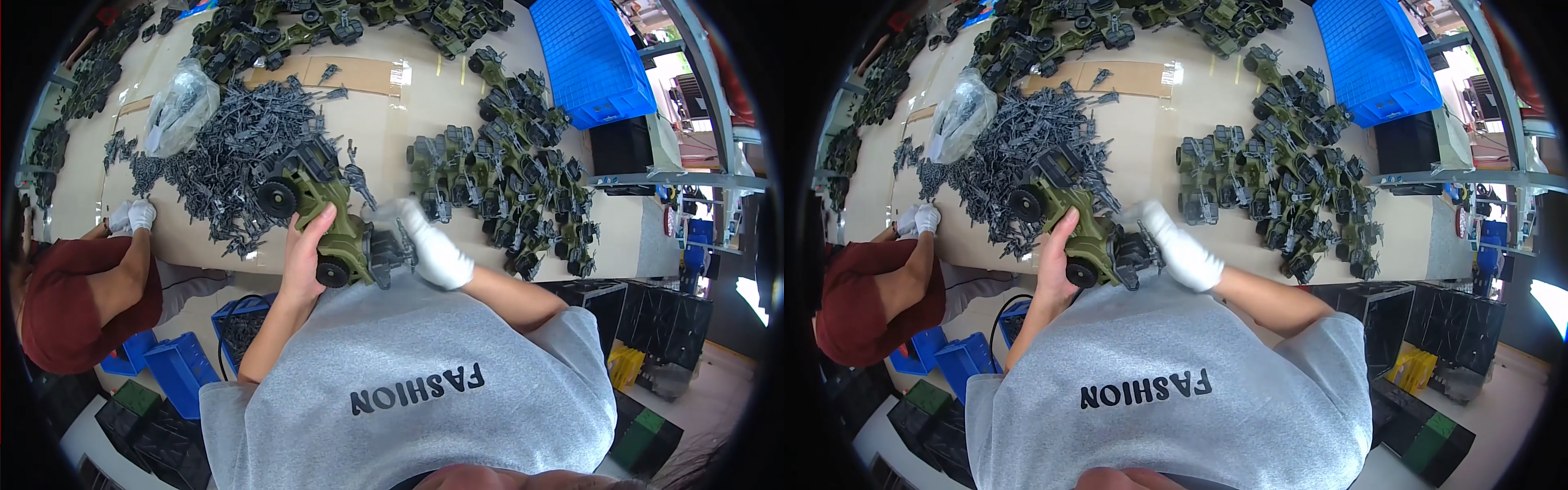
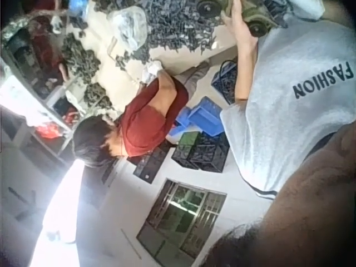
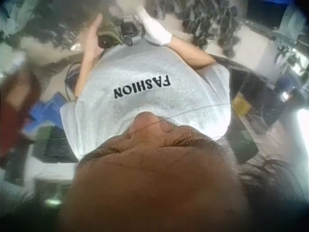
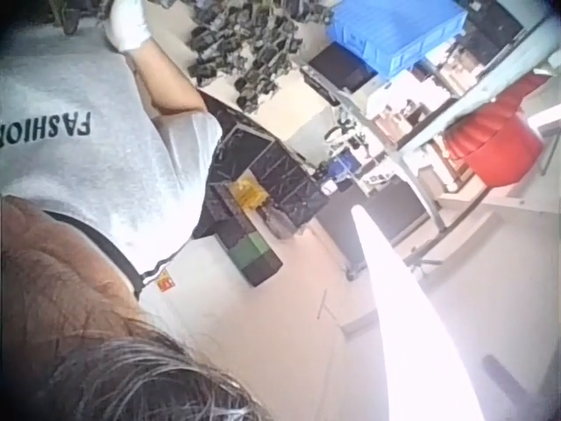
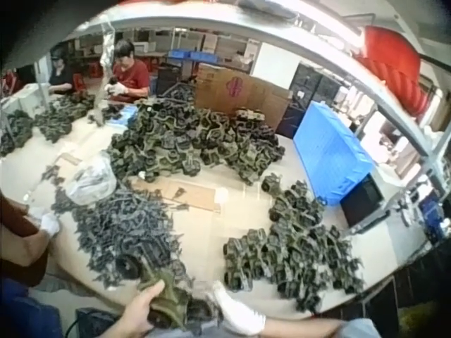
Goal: The person assembles plastic toy tanks from tank parts at a workstation, then organizes the finished toy tanks into plastic crates. The assembly is performed while wearing white gloves.
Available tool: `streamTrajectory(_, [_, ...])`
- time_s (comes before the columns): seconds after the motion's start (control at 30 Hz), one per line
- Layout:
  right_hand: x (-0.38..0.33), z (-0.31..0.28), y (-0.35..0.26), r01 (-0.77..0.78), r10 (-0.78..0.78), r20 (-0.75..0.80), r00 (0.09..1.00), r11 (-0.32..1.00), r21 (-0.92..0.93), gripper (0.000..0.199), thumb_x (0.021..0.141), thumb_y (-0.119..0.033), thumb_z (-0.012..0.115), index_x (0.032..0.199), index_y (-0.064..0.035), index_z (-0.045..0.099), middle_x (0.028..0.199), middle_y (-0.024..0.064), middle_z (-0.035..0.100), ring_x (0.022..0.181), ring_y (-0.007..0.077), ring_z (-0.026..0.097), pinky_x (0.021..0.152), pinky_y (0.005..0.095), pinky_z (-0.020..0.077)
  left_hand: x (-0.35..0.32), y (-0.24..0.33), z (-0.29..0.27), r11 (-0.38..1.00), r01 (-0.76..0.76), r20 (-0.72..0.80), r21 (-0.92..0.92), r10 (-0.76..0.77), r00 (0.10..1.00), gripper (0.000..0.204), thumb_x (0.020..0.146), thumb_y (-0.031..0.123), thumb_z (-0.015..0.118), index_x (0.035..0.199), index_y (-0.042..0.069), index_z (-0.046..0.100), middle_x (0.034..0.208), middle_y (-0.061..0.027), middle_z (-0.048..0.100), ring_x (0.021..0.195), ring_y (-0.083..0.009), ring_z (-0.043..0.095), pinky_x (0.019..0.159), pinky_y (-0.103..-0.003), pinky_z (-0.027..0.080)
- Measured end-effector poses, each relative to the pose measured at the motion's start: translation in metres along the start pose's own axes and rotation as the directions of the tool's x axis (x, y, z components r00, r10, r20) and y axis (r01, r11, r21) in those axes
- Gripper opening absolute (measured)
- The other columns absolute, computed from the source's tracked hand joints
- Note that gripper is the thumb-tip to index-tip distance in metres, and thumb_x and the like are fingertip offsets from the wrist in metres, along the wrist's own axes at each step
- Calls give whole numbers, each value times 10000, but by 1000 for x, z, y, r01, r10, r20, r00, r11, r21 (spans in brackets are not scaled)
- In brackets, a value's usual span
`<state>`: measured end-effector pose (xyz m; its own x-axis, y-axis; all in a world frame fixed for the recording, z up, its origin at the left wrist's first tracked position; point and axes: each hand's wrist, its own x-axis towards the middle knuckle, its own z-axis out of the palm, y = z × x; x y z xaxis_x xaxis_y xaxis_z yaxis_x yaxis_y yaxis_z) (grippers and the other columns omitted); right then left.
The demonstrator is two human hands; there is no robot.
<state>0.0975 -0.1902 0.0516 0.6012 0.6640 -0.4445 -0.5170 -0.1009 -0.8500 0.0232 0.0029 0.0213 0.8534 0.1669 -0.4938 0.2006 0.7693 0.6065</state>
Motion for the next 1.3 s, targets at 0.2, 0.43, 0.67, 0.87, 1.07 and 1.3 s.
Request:
streamTrajectory(0.2, [5, -6, 15, -192, 215, -97, 972, 960, 203, 719, 1072, -524, 335, 1567, -10, 247, 1549, 131, 409, 1464, 205, 317, 1200, 332, 252, -18, 1, 17, 1000, 21, 9, 18, -21, 1000, 264, 955, 194, 663, 1157, 29, 623, 981, -42, 678, 846, -126, 670, 729, -295, 556])
streamTrajectory(0.43, [-1, -18, 82, 42, -34, -70, 997, 993, 113, 753, 1047, -538, 403, 1566, -14, 250, 1550, 134, 399, 1444, 215, 356, 1178, 352, 311, -26, -12, -3, 985, -36, 26, 166, 32, 999, 383, 903, 42, 704, 1253, -9, 557, 1186, -89, 656, 1051, -159, 643, 933, -324, 509])
streamTrajectory(0.67, [6, -36, 120, 375, -442, -16, 897, 779, -502, 493, 1105, -218, 324, 1516, 54, 318, 1573, 202, 353, 1472, 277, 325, 1228, 375, 228, -1, -17, 0, 982, -43, 97, 184, 25, 995, 370, 905, 62, 704, 1242, -14, 571, 1159, -90, 662, 1006, -153, 648, 885, -304, 528])
streamTrajectory(0.87, [76, -78, 97, -58, -28, -238, 971, 937, -344, 588, 1004, -442, 572, 1368, 16, 514, 1242, 158, 640, 1131, 233, 600, 994, 333, 457, 180, -74, -61, 808, 147, 121, 571, -260, 958, 478, 931, 356, 728, 1259, 25, 617, 1057, -27, 685, 912, -117, 648, 771, -277, 521])
streamTrajectory(1.07, [135, -314, -12, -50, -627, -469, 622, 566, -823, 342, 923, -344, 658, 1092, -49, 689, 1161, 210, 682, 1070, 364, 656, 940, 425, 512, 267, -153, -66, 689, -110, 174, 716, -23, 985, 722, 877, 299, 790, 1467, 111, 419, 1110, -86, 692, 979, -169, 647, 819, -298, 515])
streamTrajectory(1.3, [187, -496, -99, -636, -383, -764, 519, 424, -645, 589, 872, -529, 644, 1276, -101, 628, 1271, 222, 622, 1174, 408, 608, 1003, 482, 487, 244, -141, -23, 590, 162, -75, 791, -169, 983, 664, 919, 248, 744, 1482, 125, 414, 1115, -55, 644, 976, -161, 598, 836, -310, 501])
